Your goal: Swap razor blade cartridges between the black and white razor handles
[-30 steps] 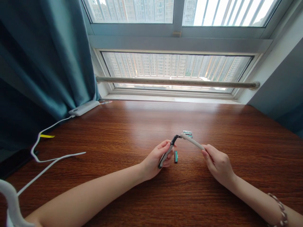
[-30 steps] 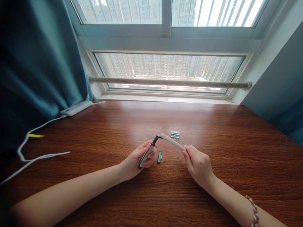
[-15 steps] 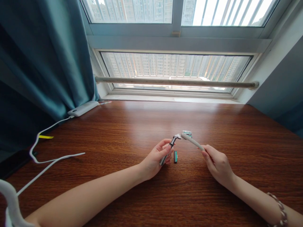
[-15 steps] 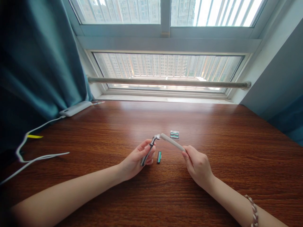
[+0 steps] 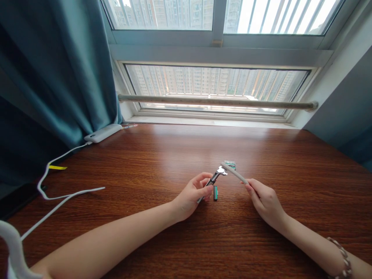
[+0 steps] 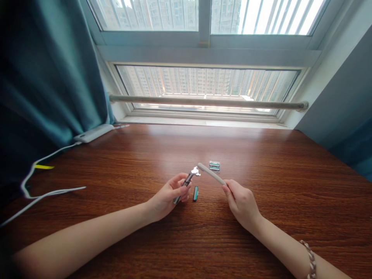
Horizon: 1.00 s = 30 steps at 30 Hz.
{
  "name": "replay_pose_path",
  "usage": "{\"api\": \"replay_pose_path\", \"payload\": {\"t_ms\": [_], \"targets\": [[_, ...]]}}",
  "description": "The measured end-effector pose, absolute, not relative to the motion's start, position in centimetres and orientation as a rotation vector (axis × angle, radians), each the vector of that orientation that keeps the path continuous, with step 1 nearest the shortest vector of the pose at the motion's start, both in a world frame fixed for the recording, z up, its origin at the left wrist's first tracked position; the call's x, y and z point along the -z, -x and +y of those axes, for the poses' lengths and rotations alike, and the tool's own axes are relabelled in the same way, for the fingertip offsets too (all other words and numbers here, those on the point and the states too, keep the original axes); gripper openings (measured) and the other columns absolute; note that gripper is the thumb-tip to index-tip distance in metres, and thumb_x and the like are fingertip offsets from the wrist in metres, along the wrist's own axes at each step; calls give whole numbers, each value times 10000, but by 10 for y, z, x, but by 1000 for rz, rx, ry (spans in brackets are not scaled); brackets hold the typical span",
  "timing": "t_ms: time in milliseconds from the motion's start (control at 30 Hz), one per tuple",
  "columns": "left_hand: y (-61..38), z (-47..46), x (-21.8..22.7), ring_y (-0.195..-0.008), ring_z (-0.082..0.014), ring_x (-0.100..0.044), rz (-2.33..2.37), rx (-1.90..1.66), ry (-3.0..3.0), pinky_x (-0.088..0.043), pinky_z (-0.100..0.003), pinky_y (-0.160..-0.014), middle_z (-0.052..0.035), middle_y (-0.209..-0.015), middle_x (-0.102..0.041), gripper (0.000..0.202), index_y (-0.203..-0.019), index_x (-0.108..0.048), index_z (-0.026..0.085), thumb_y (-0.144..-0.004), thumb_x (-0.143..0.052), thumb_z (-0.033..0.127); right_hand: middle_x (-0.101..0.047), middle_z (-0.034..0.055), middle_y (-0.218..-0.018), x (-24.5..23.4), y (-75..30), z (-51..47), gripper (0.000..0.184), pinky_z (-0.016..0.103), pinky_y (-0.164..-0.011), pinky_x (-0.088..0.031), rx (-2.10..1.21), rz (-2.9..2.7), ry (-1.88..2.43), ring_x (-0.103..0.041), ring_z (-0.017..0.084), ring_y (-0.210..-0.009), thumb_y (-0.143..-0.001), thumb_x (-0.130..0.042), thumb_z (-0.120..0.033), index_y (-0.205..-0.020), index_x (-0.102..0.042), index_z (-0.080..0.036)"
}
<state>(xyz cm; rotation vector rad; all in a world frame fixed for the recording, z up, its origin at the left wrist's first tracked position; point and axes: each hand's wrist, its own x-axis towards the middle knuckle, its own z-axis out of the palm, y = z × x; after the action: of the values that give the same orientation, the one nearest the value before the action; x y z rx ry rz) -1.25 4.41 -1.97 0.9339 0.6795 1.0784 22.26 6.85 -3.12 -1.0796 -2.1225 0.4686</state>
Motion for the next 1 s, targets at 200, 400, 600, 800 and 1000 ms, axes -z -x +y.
{"api": "replay_pose_path", "payload": {"t_ms": [200,400,600,800,1000], "targets": [[11,42,17,-434,-16,-321,852,-1091,-1022,-205,-185,-400,51,-700,-436,293,-924,-508,222,-681,-658,286,-496,11,-723,28,-225,67,173,228,-573,-369,-358,-2053,1002,-478,119,-609,-870,-373,-193,-984,-503,-188],[10,43,15,-494,-32,-327,893,-1165,-1080,-232,-189,-435,24,-752,-427,260,-988,-521,215,-766,-553,347,-488,24,-759,27,-224,66,188,222,-573,-384,-233,-2220,926,-483,118,-620,-853,-401,-163,-1018,-489,-176],[11,43,17,-528,-49,-346,932,-1201,-1151,-252,-196,-462,-3,-807,-475,257,-1009,-531,215,-782,-534,336,-516,28,-757,30,-222,68,187,227,-575,-402,-119,-2195,1063,-508,124,-610,-866,-383,-201,-1001,-510,-170],[11,43,15,-644,-94,-432,952,-1223,-1190,-309,-205,-532,-29,-833,-522,270,-978,-546,195,-736,-596,305,-547,35,-793,31,-223,67,206,225,-595,-411,-100,-2301,974,-540,130,-657,-861,-399,-180,-1043,-497,-181],[12,43,14,-685,-108,-452,1001,-1227,-1204,-328,-210,-582,1,-753,-503,260,-953,-558,200,-719,-611,299,-561,35,-789,31,-223,67,208,224,-583,-414,-43,-2214,1037,-550,127,-637,-863,-400,-183,-1046,-498,-174]]}}
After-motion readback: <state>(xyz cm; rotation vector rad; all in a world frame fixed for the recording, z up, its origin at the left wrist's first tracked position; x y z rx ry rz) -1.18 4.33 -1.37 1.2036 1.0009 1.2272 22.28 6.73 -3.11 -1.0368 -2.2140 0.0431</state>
